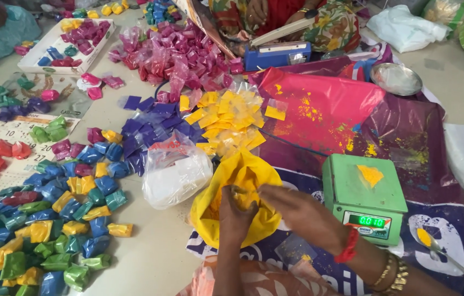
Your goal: The person measures yellow pigment powder with a digital scale and uses a spoon to transfer it into small plastic bags.
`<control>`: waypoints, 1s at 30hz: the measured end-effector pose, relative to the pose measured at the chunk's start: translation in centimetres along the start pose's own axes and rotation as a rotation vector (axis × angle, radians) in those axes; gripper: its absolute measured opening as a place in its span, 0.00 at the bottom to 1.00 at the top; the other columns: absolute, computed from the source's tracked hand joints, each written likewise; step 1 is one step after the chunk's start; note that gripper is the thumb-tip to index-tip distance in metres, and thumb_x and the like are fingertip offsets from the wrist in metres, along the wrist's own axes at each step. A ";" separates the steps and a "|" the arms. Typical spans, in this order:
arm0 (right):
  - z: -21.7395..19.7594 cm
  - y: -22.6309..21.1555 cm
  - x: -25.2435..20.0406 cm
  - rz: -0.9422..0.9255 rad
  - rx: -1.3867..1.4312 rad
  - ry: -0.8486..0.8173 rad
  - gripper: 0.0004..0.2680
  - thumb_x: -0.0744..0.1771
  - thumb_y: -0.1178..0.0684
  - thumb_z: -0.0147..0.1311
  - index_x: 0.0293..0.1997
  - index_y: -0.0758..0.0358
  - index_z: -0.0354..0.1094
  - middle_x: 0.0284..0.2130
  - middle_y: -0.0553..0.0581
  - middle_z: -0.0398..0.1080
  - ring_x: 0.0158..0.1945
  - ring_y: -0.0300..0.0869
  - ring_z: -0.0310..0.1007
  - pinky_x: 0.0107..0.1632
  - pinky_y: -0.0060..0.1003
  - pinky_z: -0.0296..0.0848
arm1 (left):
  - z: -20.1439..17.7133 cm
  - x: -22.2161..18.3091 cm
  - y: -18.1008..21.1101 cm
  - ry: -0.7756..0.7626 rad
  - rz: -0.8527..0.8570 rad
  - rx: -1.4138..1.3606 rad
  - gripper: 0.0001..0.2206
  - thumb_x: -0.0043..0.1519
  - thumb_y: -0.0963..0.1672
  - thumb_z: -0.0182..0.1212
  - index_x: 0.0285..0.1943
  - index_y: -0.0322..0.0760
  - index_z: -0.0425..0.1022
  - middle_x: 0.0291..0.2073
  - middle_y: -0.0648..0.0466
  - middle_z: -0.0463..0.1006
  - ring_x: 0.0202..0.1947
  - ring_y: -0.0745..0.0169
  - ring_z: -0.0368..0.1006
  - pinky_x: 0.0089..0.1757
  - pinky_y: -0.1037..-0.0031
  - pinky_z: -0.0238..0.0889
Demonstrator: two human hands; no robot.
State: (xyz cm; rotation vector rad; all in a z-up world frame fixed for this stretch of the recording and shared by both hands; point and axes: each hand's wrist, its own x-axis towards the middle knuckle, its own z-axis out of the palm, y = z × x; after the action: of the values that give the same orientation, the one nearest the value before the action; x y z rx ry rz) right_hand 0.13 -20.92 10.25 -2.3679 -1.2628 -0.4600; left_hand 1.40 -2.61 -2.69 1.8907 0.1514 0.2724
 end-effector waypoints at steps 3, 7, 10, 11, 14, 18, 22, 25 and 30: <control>-0.9 1.0 -1.0 0.350 0.211 0.262 0.16 0.62 0.70 0.52 0.54 0.65 0.72 0.50 0.61 0.76 0.47 0.45 0.79 0.42 0.34 0.80 | -1.2 0.1 -0.2 0.001 -0.067 -0.154 0.27 0.52 0.42 0.74 0.59 0.34 0.66 0.53 0.45 0.77 0.54 0.50 0.74 0.55 0.66 0.65; 1.5 2.9 -4.0 0.811 0.340 0.406 0.11 0.66 0.67 0.53 0.50 0.60 0.76 0.41 0.59 0.80 0.36 0.41 0.79 0.33 0.34 0.77 | -2.1 -0.2 0.7 0.114 -0.156 -0.253 0.24 0.52 0.41 0.73 0.56 0.34 0.67 0.50 0.45 0.75 0.52 0.51 0.73 0.54 0.66 0.66; 6.3 4.0 -7.9 0.811 0.252 0.391 0.08 0.65 0.64 0.55 0.46 0.63 0.77 0.34 0.59 0.80 0.35 0.43 0.80 0.38 0.38 0.77 | -0.3 -0.6 0.4 -0.005 0.047 -0.193 0.27 0.50 0.41 0.74 0.57 0.35 0.66 0.49 0.46 0.76 0.52 0.50 0.73 0.52 0.64 0.64; 7.6 3.9 -8.2 0.863 0.239 0.339 0.07 0.65 0.61 0.57 0.44 0.63 0.77 0.35 0.60 0.80 0.36 0.46 0.80 0.39 0.40 0.77 | -0.4 -0.5 0.6 0.020 0.000 -0.169 0.28 0.50 0.42 0.74 0.58 0.35 0.65 0.50 0.47 0.75 0.52 0.51 0.73 0.53 0.65 0.64; 11.2 4.2 -9.7 0.944 0.278 0.261 0.06 0.64 0.58 0.59 0.43 0.64 0.78 0.36 0.61 0.79 0.38 0.50 0.81 0.41 0.42 0.76 | 0.0 -0.8 0.9 -0.003 -0.007 -0.104 0.28 0.50 0.42 0.74 0.58 0.35 0.65 0.50 0.47 0.75 0.53 0.52 0.73 0.53 0.65 0.64; 12.1 3.1 -10.6 0.920 0.385 0.096 0.07 0.64 0.61 0.57 0.45 0.65 0.77 0.39 0.64 0.78 0.42 0.54 0.80 0.45 0.44 0.76 | -0.4 -1.9 3.2 -0.080 -0.006 -0.037 0.28 0.50 0.41 0.74 0.59 0.35 0.65 0.49 0.45 0.74 0.52 0.51 0.73 0.51 0.63 0.64; 8.0 1.1 -12.4 0.602 0.254 0.186 0.08 0.62 0.63 0.60 0.43 0.69 0.75 0.49 0.70 0.74 0.49 0.62 0.76 0.48 0.47 0.74 | 1.1 -2.1 0.5 -0.088 0.092 -0.063 0.30 0.50 0.41 0.72 0.61 0.34 0.63 0.50 0.46 0.75 0.52 0.52 0.73 0.52 0.65 0.65; 4.6 0.5 -14.0 0.636 0.304 0.206 0.08 0.63 0.64 0.58 0.46 0.69 0.74 0.47 0.66 0.76 0.48 0.58 0.78 0.49 0.44 0.76 | 1.7 -2.7 2.0 -0.157 0.077 -0.049 0.31 0.49 0.41 0.72 0.62 0.36 0.63 0.50 0.48 0.77 0.52 0.53 0.75 0.52 0.67 0.66; -0.3 4.1 -21.2 0.940 0.089 0.404 0.11 0.64 0.63 0.55 0.51 0.63 0.74 0.32 0.62 0.78 0.31 0.49 0.80 0.34 0.41 0.78 | 5.2 -4.7 2.8 -0.266 0.181 -0.119 0.30 0.50 0.38 0.72 0.62 0.31 0.63 0.51 0.46 0.75 0.51 0.54 0.73 0.52 0.68 0.64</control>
State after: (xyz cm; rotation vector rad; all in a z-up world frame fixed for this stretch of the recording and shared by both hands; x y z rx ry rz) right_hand -7.81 -38.03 -0.31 -2.3099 0.0528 -0.4994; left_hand -1.82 -9.43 -2.23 1.8054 -0.2118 0.1459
